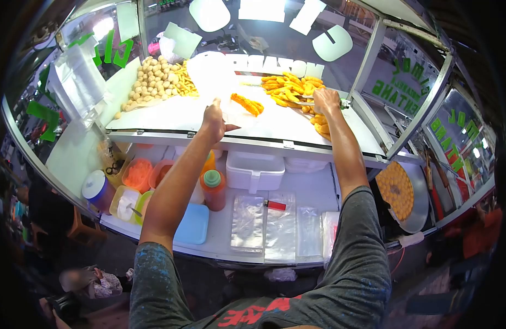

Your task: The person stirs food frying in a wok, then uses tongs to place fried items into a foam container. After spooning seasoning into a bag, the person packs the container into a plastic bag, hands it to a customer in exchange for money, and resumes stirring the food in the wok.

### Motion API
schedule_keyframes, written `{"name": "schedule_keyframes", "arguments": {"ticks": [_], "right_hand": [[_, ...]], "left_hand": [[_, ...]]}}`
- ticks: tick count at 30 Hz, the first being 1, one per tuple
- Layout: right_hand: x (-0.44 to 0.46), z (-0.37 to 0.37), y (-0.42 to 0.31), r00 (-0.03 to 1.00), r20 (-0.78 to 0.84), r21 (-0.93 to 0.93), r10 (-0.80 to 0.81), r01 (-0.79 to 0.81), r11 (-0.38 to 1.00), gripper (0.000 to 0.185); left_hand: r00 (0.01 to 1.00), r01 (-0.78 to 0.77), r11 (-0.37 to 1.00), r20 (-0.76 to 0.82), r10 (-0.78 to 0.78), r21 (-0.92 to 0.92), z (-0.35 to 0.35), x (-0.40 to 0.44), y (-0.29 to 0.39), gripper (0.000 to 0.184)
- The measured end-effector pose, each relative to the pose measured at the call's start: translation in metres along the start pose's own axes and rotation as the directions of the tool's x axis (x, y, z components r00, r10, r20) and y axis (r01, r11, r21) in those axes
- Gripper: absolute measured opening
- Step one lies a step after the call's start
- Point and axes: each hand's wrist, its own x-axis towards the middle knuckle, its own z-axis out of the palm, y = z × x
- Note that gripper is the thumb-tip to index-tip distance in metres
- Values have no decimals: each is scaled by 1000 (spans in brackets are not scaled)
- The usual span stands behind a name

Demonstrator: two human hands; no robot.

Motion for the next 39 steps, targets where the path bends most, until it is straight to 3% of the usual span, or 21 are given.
{"name": "schedule_keyframes", "arguments": {"ticks": [2,5,6,9,11,12,15,18,21,22,23,25,28,29,31,37,39], "right_hand": [[-1,-1,11,1000,-5,34,4,-4,999,28],[-25,-35,33,990,-140,276,17,22,961,37],[-24,-49,40,994,-107,313,-17,49,948,46],[-24,-91,50,944,-81,594,-320,304,745,51],[-42,-128,33,913,29,574,-406,317,755,52],[-48,-136,24,882,2,531,-472,399,748,54],[-37,-128,13,870,74,597,-487,353,721,66],[-26,-112,28,879,10,728,-477,321,606,73],[-23,-103,51,893,-40,818,-448,287,499,70],[-16,-93,57,933,-19,820,-360,221,529,69],[-9,-83,61,955,34,804,-295,149,575,68],[-10,-66,52,987,0,423,-161,146,894,55],[-28,-46,12,999,12,-14,-32,32,999,21],[-24,-30,4,996,-72,-72,-60,55,996,18],[-15,-10,-15,998,-42,-115,-37,32,993,16],[-22,7,-16,981,-184,-57,-67,58,997,15],[-27,2,-7,990,-132,-41,-55,50,998,16]], "left_hand": [[1000,-9,1000,6,9,-7,-3,4,-1,52],[1000,20,1000,10,-20,6,6,-2,0,53],[999,27,1000,19,-27,8,9,-6,2,53],[998,43,999,42,-43,-2,9,4,-3,54],[998,36,999,61,-34,-20,6,10,-7,55],[997,25,999,73,-23,-35,5,9,-8,54],[993,8,993,122,6,-114,-3,5,-9,57],[988,-19,989,151,41,-144,-9,-9,-4,57],[986,-29,987,160,55,-158,-20,-10,-1,58],[985,-29,987,162,55,-158,-22,-11,2,59],[984,-29,987,166,56,-160,-23,-14,4,59],[989,-35,985,134,58,-167,-21,-14,4,58],[996,-55,988,59,64,-144,-17,-14,1,56],[998,-52,988,34,57,-144,-15,-14,0,56],[999,-42,988,13,45,-149,-12,-17,0,55],[1000,-25,992,-15,23,-126,-14,-18,0,55],[999,-25,996,-48,20,-90,-14,-15,0,55]]}}
